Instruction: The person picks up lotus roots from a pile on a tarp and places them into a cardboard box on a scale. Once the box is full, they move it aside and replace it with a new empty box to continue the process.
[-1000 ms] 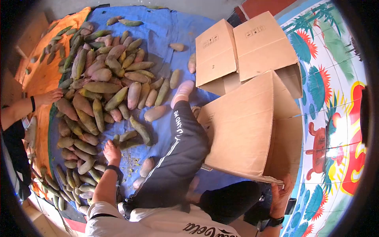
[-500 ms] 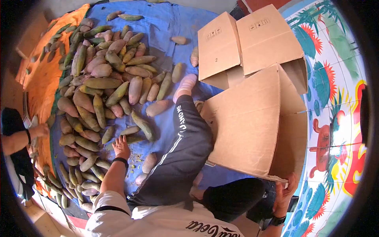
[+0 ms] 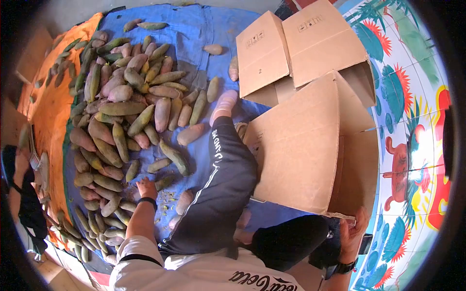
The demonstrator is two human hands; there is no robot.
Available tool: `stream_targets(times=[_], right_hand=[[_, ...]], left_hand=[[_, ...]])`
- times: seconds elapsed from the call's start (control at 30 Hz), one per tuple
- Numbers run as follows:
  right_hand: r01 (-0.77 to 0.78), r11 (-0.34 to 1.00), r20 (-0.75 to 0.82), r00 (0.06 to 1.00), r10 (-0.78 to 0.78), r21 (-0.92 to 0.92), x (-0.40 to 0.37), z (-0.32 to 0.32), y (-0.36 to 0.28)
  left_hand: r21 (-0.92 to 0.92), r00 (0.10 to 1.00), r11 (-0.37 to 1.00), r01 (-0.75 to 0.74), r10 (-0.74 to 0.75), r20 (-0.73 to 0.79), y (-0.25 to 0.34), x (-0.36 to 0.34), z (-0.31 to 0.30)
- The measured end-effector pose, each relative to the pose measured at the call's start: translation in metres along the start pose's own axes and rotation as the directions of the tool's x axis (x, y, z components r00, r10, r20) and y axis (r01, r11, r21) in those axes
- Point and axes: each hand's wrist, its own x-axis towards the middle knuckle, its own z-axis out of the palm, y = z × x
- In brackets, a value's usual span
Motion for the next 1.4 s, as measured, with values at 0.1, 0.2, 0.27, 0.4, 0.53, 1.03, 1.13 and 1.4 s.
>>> stream_targets(times=[0.1, 0.2, 0.27, 0.4, 0.53, 1.03, 1.13, 1.4], right_hand=[[0.068, 0.997, 0.033, 0.997, -0.067, -0.025, 0.007, -0.003, -0.004], [0.033, 0.998, -0.025, 0.999, -0.032, 0.056, 0.003, 0.006, -0.003], [0.062, 0.997, -0.045, 0.997, -0.06, 0.035, 0.005, 0.007, -0.008], [0.093, 0.995, -0.037, 0.995, -0.094, -0.03, 0.019, 0.005, -0.023], [0.138, 0.99, -0.13, 0.981, -0.141, -0.032, 0.03, 0.003, -0.035], [0.464, 0.833, -0.276, 0.878, -0.39, 0.3, 0.022, -0.044, -0.118], [0.51, 0.762, -0.224, 0.86, -0.458, 0.398, 0.015, -0.045, -0.132], [0.423, 0.775, -0.401, 0.884, -0.239, 0.47, 0.001, -0.054, -0.115]], left_hand=[[-0.072, 0.993, 0.997, 0.036, -0.027, 0.118, 0.006, -0.003, 0.013], [-0.31, 0.996, 0.949, 0.05, -0.024, 0.086, 0.005, -0.008, 0.023], [-0.398, 0.991, 0.914, 0.076, -0.024, 0.135, 0.004, -0.031, -0.015], [-0.635, 0.992, 0.768, -0.085, 0.005, -0.127, 0.001, -0.048, -0.056], [-0.671, 0.85, 0.62, -0.405, -0.014, -0.527, 0.005, -0.08, -0.132], [0.282, -0.189, 0.347, -0.894, 0.279, -0.942, 0.082, -0.281, -0.308], [0.38, -0.276, 0.26, -0.888, 0.361, -0.891, 0.102, -0.298, -0.304], [0.364, -0.264, 0.305, -0.88, 0.321, -0.909, 0.109, -0.302, -0.309]])
